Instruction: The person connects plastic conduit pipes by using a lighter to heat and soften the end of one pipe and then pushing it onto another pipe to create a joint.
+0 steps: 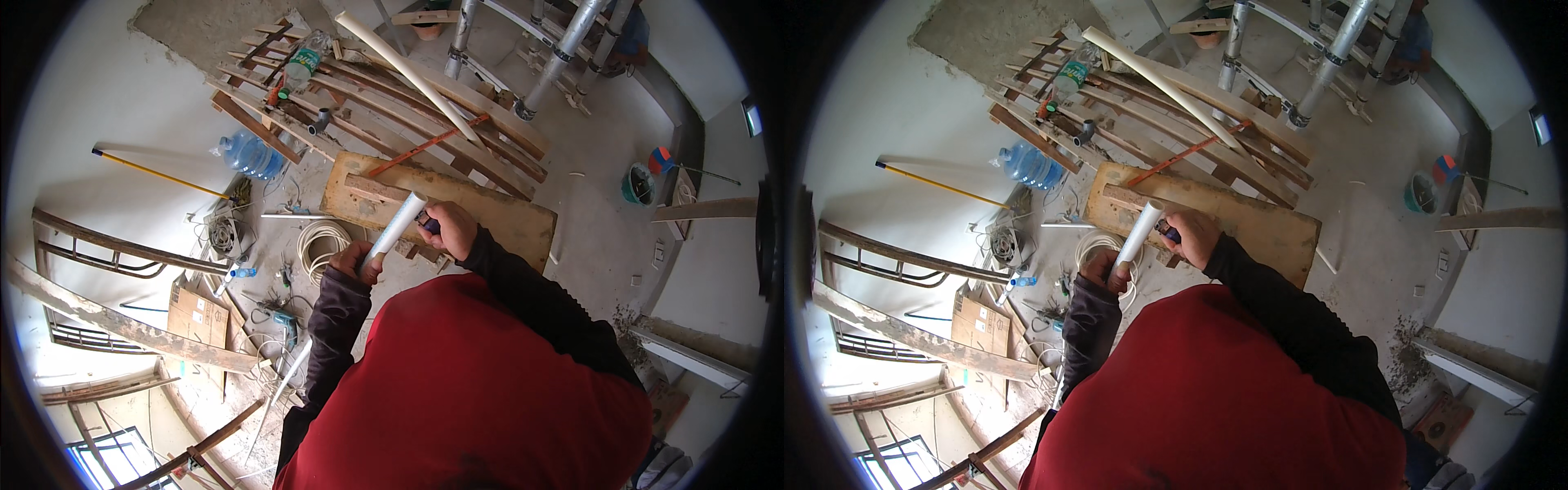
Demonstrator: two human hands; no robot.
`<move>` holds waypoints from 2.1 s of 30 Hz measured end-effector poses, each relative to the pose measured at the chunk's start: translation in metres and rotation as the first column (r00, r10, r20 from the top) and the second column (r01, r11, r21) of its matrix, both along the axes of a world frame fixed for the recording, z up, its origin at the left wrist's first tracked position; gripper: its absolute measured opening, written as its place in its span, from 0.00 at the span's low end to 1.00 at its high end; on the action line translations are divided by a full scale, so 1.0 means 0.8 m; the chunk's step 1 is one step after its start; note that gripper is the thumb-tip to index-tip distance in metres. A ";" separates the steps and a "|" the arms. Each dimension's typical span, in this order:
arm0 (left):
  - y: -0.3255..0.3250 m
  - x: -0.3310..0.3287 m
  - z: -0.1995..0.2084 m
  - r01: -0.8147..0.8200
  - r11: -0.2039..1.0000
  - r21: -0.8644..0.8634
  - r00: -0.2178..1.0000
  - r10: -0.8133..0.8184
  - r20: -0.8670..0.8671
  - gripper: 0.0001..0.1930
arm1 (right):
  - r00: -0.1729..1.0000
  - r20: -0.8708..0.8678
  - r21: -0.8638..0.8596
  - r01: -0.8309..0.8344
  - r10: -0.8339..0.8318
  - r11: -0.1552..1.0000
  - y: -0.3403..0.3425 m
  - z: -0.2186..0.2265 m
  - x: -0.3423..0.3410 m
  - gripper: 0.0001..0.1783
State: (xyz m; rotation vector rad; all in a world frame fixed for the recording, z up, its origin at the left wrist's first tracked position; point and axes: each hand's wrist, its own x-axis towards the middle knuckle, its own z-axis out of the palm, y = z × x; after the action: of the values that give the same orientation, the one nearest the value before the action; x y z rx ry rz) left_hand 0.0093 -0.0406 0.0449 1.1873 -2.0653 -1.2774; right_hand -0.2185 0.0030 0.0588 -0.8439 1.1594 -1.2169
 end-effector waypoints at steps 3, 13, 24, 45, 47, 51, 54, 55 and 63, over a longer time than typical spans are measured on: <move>-0.002 -0.003 0.001 0.007 0.999 0.037 1.000 -0.007 -0.008 0.21 | 0.997 0.071 0.035 -0.001 -0.001 0.999 -0.001 -0.002 -0.001 0.21; 0.000 -0.010 0.006 0.015 0.978 -0.209 0.998 -0.029 -0.062 0.22 | 0.998 0.043 0.028 -0.045 0.043 0.999 -0.002 -0.016 -0.003 0.20; -0.001 -0.006 0.009 -0.023 1.000 0.004 1.000 0.023 0.000 0.21 | 0.997 0.057 0.022 -0.056 0.055 0.998 -0.003 -0.012 -0.005 0.21; -0.008 -0.010 -0.003 0.030 0.977 -0.213 0.998 -0.039 -0.039 0.23 | 0.994 0.069 -0.002 -0.079 0.079 0.997 -0.005 0.001 -0.010 0.26; -0.006 -0.010 -0.001 0.007 0.985 -0.174 1.000 -0.011 -0.023 0.23 | 0.995 0.066 -0.002 -0.073 0.073 0.997 -0.006 0.000 -0.009 0.25; -0.009 -0.008 -0.001 0.013 0.998 -0.068 0.999 -0.011 0.031 0.22 | 0.997 0.073 -0.007 -0.036 0.037 0.999 -0.007 -0.008 -0.009 0.24; -0.005 -0.012 0.012 -0.008 1.000 0.012 1.000 0.008 0.030 0.21 | 0.992 0.107 -0.004 -0.061 0.061 0.998 -0.007 -0.005 -0.011 0.23; -0.004 -0.012 0.014 -0.021 0.999 0.039 0.999 0.020 0.028 0.21 | 0.992 0.107 -0.002 -0.070 0.070 0.998 -0.007 -0.006 -0.011 0.23; -0.009 -0.005 -0.010 0.030 0.998 0.053 0.999 -0.028 -0.035 0.20 | 0.970 -0.242 -0.191 -0.031 -0.016 0.981 -0.013 -0.061 -0.006 0.11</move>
State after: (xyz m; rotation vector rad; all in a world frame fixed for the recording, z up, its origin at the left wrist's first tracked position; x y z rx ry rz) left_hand 0.0050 -0.0481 0.0368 1.1542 -2.0432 -1.3646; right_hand -0.2233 -0.0071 0.0096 -1.1695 1.2442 -1.2594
